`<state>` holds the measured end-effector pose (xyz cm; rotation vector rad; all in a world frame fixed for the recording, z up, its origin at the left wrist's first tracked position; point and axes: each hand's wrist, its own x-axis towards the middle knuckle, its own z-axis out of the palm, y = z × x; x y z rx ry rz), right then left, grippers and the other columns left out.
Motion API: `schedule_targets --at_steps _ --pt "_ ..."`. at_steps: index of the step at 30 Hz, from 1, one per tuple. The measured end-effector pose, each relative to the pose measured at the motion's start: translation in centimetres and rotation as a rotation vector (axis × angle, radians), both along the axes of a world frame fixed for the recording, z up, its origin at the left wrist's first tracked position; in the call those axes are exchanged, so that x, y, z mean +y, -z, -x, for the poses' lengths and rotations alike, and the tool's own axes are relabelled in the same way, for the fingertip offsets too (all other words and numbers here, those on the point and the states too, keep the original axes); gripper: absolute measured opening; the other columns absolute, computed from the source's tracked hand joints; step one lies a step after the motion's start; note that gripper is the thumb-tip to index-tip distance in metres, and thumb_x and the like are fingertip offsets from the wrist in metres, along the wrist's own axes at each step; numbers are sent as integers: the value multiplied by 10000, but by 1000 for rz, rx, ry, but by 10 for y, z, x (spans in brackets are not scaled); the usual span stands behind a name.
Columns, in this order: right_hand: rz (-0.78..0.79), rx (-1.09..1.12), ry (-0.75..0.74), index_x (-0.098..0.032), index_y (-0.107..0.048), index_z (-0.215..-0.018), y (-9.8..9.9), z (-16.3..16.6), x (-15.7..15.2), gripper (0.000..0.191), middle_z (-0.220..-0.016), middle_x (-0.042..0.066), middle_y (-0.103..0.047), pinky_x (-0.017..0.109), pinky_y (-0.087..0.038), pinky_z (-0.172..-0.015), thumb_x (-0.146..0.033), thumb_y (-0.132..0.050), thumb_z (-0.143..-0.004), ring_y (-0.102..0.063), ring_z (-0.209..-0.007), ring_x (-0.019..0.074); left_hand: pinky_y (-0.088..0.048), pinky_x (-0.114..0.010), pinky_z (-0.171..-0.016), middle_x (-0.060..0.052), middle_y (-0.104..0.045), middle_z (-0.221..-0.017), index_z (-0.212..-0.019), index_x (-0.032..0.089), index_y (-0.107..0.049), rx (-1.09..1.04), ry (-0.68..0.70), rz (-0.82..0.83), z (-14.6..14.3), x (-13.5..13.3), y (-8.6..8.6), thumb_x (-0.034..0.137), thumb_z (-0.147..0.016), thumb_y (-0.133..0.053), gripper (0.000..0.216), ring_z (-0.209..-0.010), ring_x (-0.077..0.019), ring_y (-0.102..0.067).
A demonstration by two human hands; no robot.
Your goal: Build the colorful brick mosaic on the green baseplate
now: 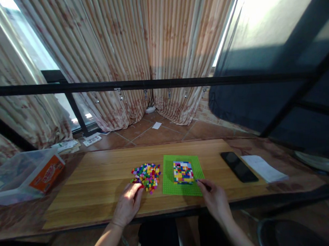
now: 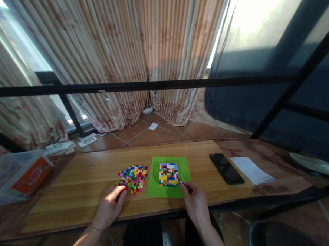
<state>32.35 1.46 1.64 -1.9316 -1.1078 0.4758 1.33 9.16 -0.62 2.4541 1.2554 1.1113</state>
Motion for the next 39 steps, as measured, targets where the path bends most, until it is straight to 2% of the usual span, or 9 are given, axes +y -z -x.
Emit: schedule_targets --at_steps 5,10,16,21,26,33,39 --pt "44 -12 -49 -189 -748 -825 -5 -4 18 341 -813 89 -748 319 -452 -673 -438 -520 -780 -675 -770 257 -533 -283 -744 -48 -682 -883 -967 193 -615 2 -1 -2 0 -1 -3 294 -922 -479 176 -827 -173 -660" --pt "95 4 -106 -204 -759 -697 -8 -12 32 257 -643 47 -715 273 -352 -540 -398 -592 -723 -637 -637 217 -531 -286 -762 -48 -683 -893 -975 192 -615 6 3 1 1 0 -2 293 -916 -491 171 -843 -174 -659" --pt "148 160 -119 -174 -735 -620 -5 -21 45 247 -479 2 -608 233 -269 -451 -416 -691 -642 -540 -495 134 -530 -287 -764 -50 -681 -894 -973 193 -617 2 2 2 1 -1 -3 299 -918 -485 178 -844 -174 -655" --pt "218 437 -94 -140 -703 -696 -4 -21 46 299 -456 -24 -539 205 -289 -406 -428 -732 -621 -453 -417 84 -535 -282 -746 -47 -685 -880 -964 191 -625 -7 -3 0 0 -2 -5 299 -908 -493 180 -831 -174 -659" --pt "289 647 -46 -138 -660 -752 -8 -19 43 281 -505 -41 -537 180 -332 -388 -373 -756 -631 -446 -408 59 -541 -285 -760 -45 -691 -888 -961 193 -631 -9 -3 17 0 -2 -4 308 -907 -493 188 -842 -176 -664" --pt "286 739 28 -143 -639 -780 -11 -13 45 224 -487 -55 -526 158 -345 -373 -284 -761 -656 -450 -405 54 -549 -289 -766 -47 -702 -896 -958 193 -632 -12 -2 37 1 -1 -1 336 -908 -487 210 -840 -179 -676" --pt "161 772 48 -149 -625 -683 -10 -11 41 287 -492 -48 -535 174 -341 -372 -319 -818 -556 -439 -400 59 -561 -294 -750 -51 -715 -889 -957 201 -643 -27 -20 -8 0 1 -5 366 -909 -469 244 -825 -186 -685"
